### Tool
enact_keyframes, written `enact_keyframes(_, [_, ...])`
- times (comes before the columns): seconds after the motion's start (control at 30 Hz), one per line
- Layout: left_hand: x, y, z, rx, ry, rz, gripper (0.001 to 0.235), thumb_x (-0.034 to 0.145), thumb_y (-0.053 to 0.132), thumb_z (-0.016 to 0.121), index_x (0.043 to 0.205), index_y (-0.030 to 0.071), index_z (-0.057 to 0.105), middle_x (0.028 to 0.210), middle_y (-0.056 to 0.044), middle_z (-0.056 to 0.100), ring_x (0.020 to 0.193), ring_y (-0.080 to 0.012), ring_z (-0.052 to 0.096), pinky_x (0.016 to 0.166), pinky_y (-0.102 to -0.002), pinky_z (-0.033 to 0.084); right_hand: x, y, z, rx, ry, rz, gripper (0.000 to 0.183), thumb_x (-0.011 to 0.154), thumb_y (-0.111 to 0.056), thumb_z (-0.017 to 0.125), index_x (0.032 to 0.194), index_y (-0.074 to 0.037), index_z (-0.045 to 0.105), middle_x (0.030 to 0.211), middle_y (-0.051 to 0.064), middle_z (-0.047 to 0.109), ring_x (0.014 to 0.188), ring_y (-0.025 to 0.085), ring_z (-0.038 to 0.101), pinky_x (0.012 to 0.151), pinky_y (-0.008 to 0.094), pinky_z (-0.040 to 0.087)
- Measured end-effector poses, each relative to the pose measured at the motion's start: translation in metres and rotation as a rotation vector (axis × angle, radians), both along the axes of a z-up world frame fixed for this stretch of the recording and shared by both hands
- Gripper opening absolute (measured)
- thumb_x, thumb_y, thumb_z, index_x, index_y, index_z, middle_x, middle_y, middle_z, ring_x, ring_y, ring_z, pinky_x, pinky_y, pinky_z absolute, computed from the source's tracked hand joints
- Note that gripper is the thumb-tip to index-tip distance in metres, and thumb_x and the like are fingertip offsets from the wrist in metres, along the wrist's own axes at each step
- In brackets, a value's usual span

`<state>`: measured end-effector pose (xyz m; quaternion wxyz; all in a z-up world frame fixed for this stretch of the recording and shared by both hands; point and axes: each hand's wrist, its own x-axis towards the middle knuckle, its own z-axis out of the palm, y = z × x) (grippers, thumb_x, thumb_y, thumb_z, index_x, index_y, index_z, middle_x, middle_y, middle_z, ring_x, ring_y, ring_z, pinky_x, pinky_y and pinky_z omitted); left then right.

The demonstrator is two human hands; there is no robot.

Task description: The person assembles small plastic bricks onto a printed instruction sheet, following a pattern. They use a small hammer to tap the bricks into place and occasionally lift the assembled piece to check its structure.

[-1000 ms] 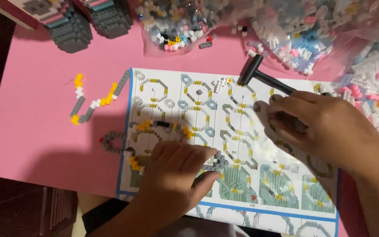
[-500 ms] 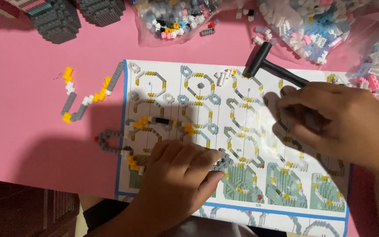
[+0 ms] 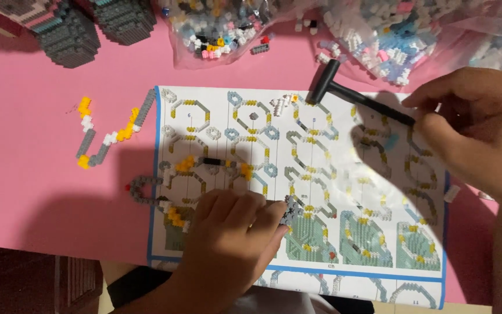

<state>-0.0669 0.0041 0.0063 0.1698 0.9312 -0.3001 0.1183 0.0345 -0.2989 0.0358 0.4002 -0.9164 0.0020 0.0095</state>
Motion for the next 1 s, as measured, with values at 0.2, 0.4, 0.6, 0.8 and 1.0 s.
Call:
enact_keyframes(0.2, [0.005,-0.016,0.015,-0.154,0.060,-0.141,0.064,0.083,0.025,0.102,0.131,0.001,0.067,0.113,-0.015,0.060,0.098,-0.0336,0.063,0.087,-0.051,0.054,0.000,-0.004,-0.006,0.061,-0.114,-0.039,0.017,0.108,0.012,0.061,0.115,0.005,0.075,0.093,0.012,0.070,0.080,0.013,0.060,0.066,0.024,0.045])
enact_keyframes(0.4, [0.031,0.011,0.023,-0.099,0.040,-0.141,0.055,0.088,0.026,0.091,0.130,0.008,0.061,0.107,-0.010,0.069,0.096,-0.0324,0.065,0.082,-0.054,0.051,0.000,-0.003,-0.013,-0.344,-0.263,0.346,0.030,0.086,-0.014,0.079,0.116,-0.013,0.082,0.095,0.000,0.078,0.060,0.017,0.058,0.060,0.034,0.048])
enact_keyframes(0.6, [0.060,0.055,0.018,-0.144,0.024,0.108,0.043,0.110,0.049,0.044,0.125,0.013,0.062,0.113,-0.014,0.070,0.102,-0.0381,0.066,0.093,-0.055,0.048,-0.003,0.001,-0.024,-0.743,-0.435,0.457,0.041,0.087,-0.045,0.084,0.123,-0.025,0.082,0.098,-0.008,0.078,0.075,0.018,0.074,0.042,0.041,0.058])
enact_keyframes(0.8, [0.101,0.035,0.011,-0.115,-0.114,-0.122,0.029,0.095,0.009,0.080,0.115,-0.010,0.074,0.107,-0.022,0.076,0.101,-0.0360,0.071,0.096,-0.051,0.058,-0.002,0.002,-0.021,-0.617,-0.462,0.442,0.035,0.091,-0.034,0.085,0.122,-0.019,0.084,0.092,-0.003,0.075,0.085,0.018,0.072,0.048,0.039,0.054])
enact_keyframes(1.0, [0.138,0.015,-0.007,0.192,0.343,0.156,0.027,0.104,0.028,0.063,0.104,0.007,0.081,0.106,-0.012,0.073,0.100,-0.0329,0.067,0.089,-0.050,0.054,-0.009,0.011,-0.014,-0.438,-0.323,0.629,0.030,0.085,-0.044,0.077,0.088,-0.014,0.074,0.070,0.001,0.068,0.058,0.024,0.063,0.051,0.042,0.048])
